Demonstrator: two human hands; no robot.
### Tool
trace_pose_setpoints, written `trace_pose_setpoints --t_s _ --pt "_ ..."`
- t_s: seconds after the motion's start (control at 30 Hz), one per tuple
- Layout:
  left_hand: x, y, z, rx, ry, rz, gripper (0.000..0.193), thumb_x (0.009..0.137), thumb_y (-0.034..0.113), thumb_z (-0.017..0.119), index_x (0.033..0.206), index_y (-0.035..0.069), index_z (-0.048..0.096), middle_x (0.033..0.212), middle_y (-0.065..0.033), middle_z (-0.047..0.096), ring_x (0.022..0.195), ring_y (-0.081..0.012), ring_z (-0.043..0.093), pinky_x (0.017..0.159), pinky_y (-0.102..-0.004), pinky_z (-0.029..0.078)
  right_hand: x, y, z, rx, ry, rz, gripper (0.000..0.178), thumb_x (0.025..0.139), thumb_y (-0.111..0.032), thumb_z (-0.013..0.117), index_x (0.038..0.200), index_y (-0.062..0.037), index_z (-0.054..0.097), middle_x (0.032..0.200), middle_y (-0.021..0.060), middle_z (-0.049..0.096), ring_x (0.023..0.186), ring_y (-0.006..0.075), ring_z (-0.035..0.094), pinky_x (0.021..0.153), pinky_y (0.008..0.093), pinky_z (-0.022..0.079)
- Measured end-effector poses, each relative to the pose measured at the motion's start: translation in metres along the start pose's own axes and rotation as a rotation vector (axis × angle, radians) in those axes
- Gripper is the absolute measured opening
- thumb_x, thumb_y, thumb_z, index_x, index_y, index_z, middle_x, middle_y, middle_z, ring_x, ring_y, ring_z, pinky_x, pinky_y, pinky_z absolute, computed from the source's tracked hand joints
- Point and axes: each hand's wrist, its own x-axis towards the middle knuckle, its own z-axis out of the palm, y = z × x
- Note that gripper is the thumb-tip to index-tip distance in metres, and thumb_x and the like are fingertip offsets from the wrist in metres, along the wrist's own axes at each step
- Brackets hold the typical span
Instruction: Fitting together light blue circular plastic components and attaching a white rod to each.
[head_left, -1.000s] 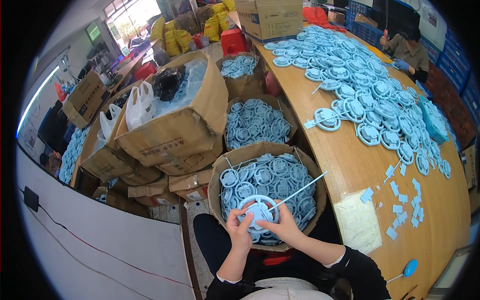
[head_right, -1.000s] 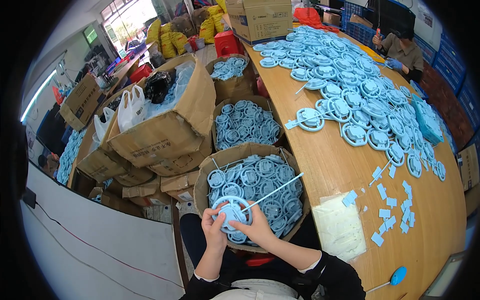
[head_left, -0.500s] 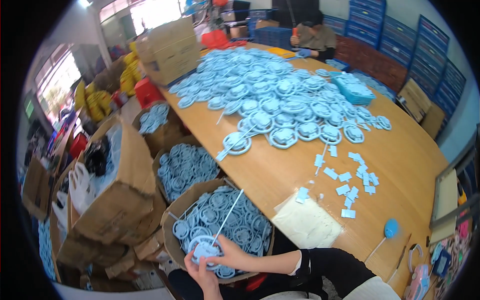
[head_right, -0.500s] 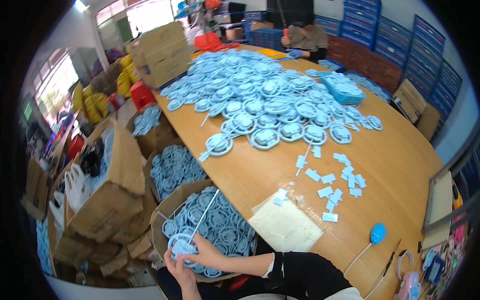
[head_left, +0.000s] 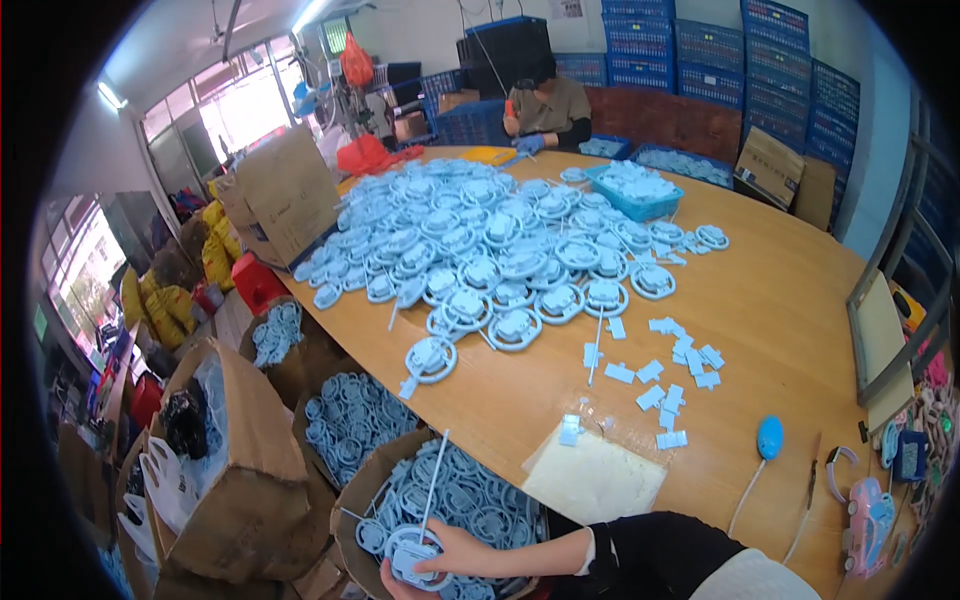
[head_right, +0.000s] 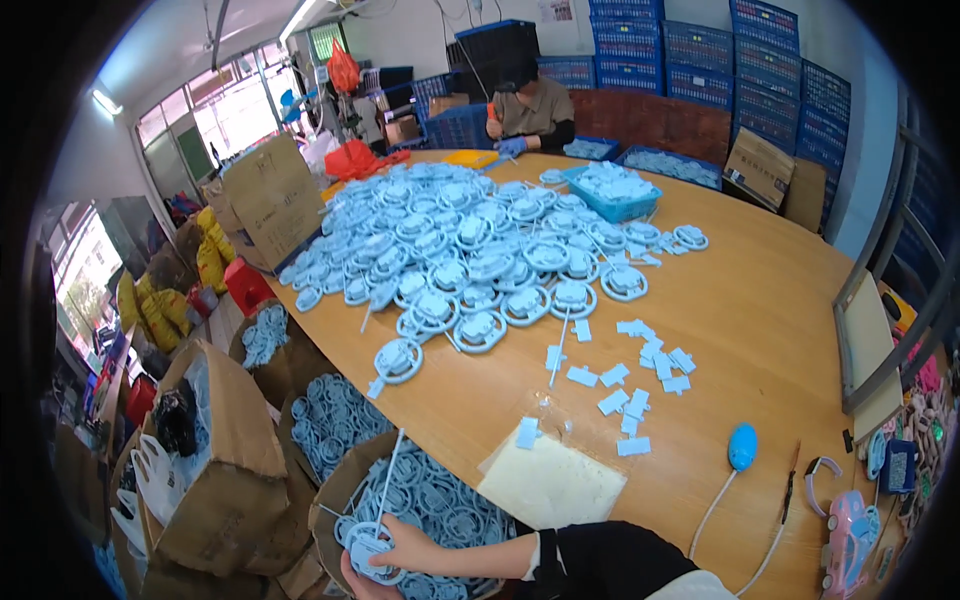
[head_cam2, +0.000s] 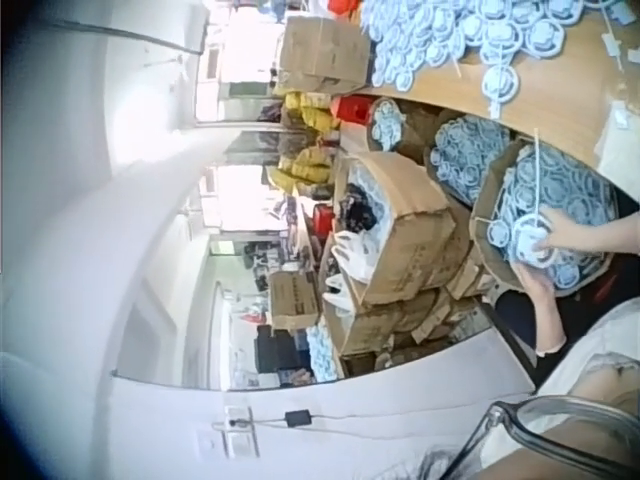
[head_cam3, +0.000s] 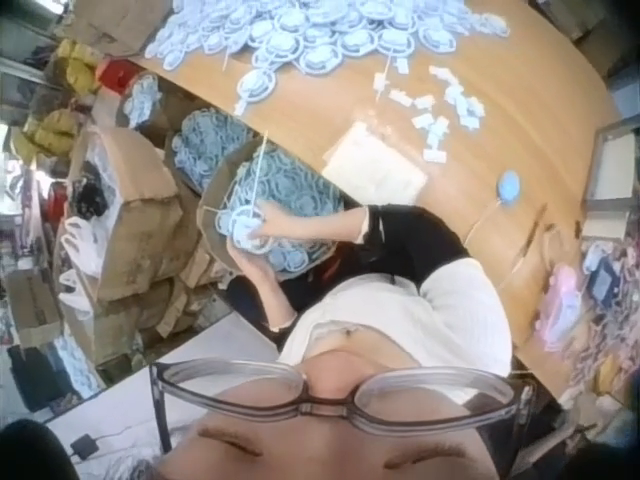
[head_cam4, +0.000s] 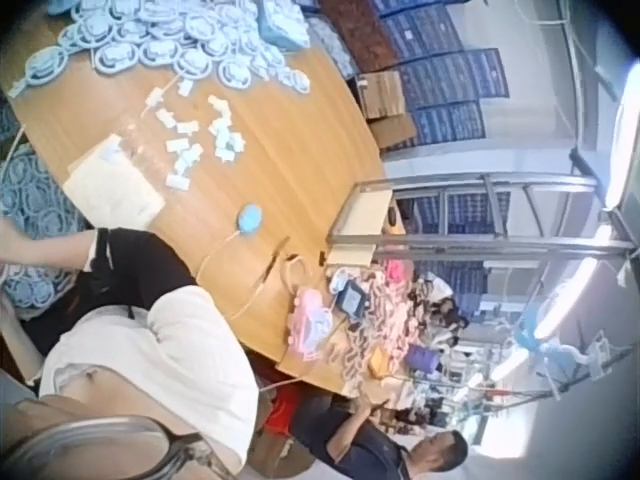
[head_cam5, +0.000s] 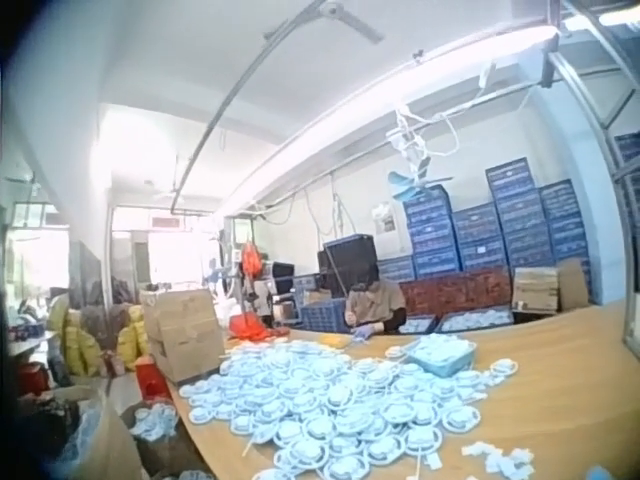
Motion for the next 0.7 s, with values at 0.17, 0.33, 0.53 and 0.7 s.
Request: trace_pose_setpoints --t_s 0.17,0.33,0.53,0.7 --pt "0.026 -0.022 -0.019 0.042 -0.096 -0.141 0.042 0.081 0.019 0.053 0.116 -0.001 0.041 0.111 -0.0159 0.049 0.093 -0.0247 0.053 0.077 -0.0361 0.045 0.016 -0.041 -0.074 0.181 0.277 -0.126 0.069 0.061 -0.029 0.075 0.112 0.0031 0.041 0.101 0.0135 0.053 0.093 0.0215 0.052 0.08 0.0309 0.042" --pt "0.011 -0.051 -0.076 0.352 0.054 -0.031 0.033 0.086 0.02 0.049 0.112 0.001 0.044 0.106 -0.0131 0.05 0.09 -0.0255 0.053 0.077 -0.0378 0.046 0.06 -0.088 -0.191 0.232 0.692 -0.23 0.077 0.061 -0.028 0.077 0.117 0.0026 0.034 0.101 0.0133 0.053 0.089 0.0192 0.053 0.076 0.0319 0.045" --pt "0.035 -0.062 -0.051 0.475 0.003 -0.101 0.035 0.084 0.021 0.05 0.111 0.0 0.045 0.104 -0.0139 0.051 0.088 -0.0253 0.054 0.076 -0.0361 0.046 0.1 -0.115 -0.351 0.267 1.237 -0.269 0.091 0.06 -0.033 0.076 0.125 0.0051 0.026 0.11 0.0182 0.045 0.095 0.0213 0.048 0.079 0.0337 0.042" --pt "0.055 -0.1 -0.105 0.656 -0.009 -0.215 0.04 0.082 0.025 0.052 0.112 0.0 0.044 0.106 -0.0157 0.05 0.091 -0.0264 0.053 0.078 -0.0361 0.045 0.045 -0.085 -0.322 -0.158 1.011 -0.134 0.081 0.059 -0.033 0.075 0.12 0.0052 0.037 0.118 0.0215 0.04 0.108 0.028 0.042 0.09 0.0349 0.036"
